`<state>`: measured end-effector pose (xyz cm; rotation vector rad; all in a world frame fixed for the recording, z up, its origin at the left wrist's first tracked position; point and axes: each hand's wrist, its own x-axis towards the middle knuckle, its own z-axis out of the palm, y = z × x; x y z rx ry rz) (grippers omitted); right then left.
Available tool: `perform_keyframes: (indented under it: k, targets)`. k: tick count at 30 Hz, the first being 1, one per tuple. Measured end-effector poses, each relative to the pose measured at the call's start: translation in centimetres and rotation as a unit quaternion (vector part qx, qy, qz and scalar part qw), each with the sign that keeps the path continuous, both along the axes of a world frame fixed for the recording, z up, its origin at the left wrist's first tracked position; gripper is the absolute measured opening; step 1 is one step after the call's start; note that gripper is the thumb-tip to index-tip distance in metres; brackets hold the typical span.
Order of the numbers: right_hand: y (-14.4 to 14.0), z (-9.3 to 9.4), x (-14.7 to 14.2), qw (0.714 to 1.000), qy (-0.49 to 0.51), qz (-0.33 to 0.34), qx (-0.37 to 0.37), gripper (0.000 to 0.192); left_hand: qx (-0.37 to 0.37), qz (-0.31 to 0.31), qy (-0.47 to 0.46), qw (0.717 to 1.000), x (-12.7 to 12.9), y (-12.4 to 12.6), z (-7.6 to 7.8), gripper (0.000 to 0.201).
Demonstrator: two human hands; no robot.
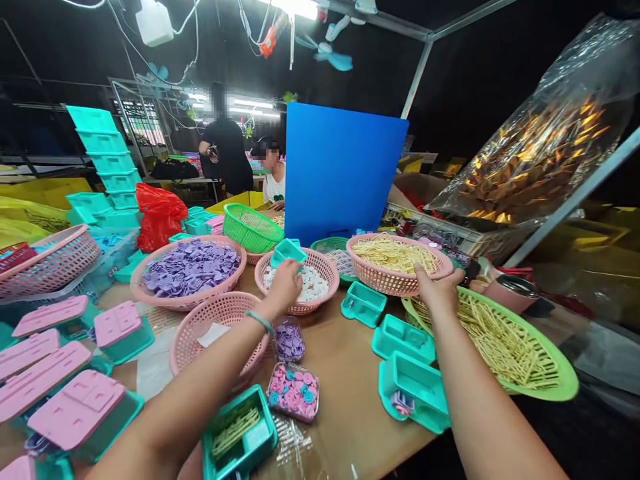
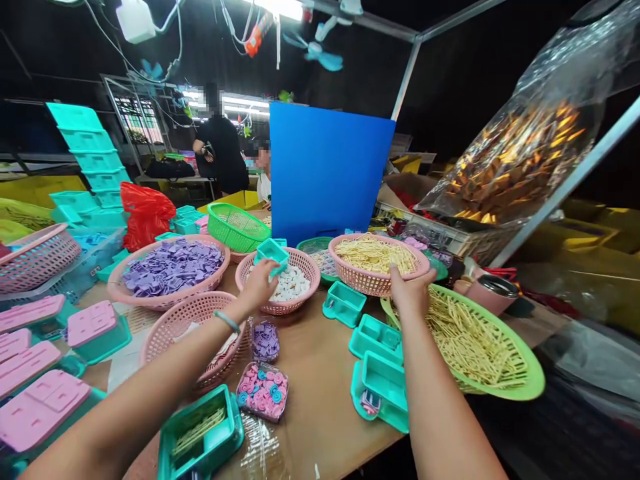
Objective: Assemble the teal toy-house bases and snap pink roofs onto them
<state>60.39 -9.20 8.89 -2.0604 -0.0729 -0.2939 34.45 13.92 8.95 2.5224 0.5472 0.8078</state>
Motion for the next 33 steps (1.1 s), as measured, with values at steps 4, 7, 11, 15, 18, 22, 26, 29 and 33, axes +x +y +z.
perform_keyframes:
  k: [4, 7, 11, 15, 18, 22, 26, 29, 33]
  targets:
    - [-1.0, 1.1, -2.7, 0.996, -0.079, -0.027, -0.017, 0.090, 0.054, 0.026, 0.015, 0.998, 0.0, 6.1, 1.3, 0.041]
    - [-0.2, 1.6, -5.9, 0.972, -0.233, 0.029, -0.003, 0.074, 0.075, 0.005, 0.039, 0.996, 0.2, 8.3, 1.7, 0.034]
    - [3.0, 1.0, -11.1, 0.936, -0.230, 0.266, 0.003, 0.031, 0.079, -0.007, 0.051, 0.996, 0.3, 8.6, 3.0, 0.023]
    - [6.0, -0.2, -15.9, 0.897, -0.139, 0.413, 0.074, 0.050, 0.047, -0.020, 0.062, 0.997, -3.1, 6.2, 5.7, 0.010]
    - [6.7, -0.2, -18.9, 0.856, -0.062, 0.497, 0.126, 0.094, -0.003, -0.095, 0.033, 0.995, -8.5, 2.0, 7.7, 0.012]
    - [6.0, 0.4, -23.8, 0.785, 0.031, 0.592, 0.178, 0.086, -0.093, -0.053, -0.125, 0.986, -15.7, -4.9, 7.0, 0.023]
    - [5.8, 0.0, -27.1, 0.691, 0.137, 0.690, 0.167, 0.086, -0.426, 0.027, -0.263, 0.865, -20.3, -8.5, 2.1, 0.058]
    - [7.2, -1.5, -26.1, 0.713, 0.102, 0.690, 0.072, 0.066, -0.620, 0.026, -0.312, 0.719, -23.1, -9.1, -0.7, 0.059]
    - [8.7, -5.5, -23.2, 0.808, 0.041, 0.588, -0.020, 0.017, -0.609, 0.096, -0.412, 0.670, -27.6, -11.0, -1.2, 0.059]
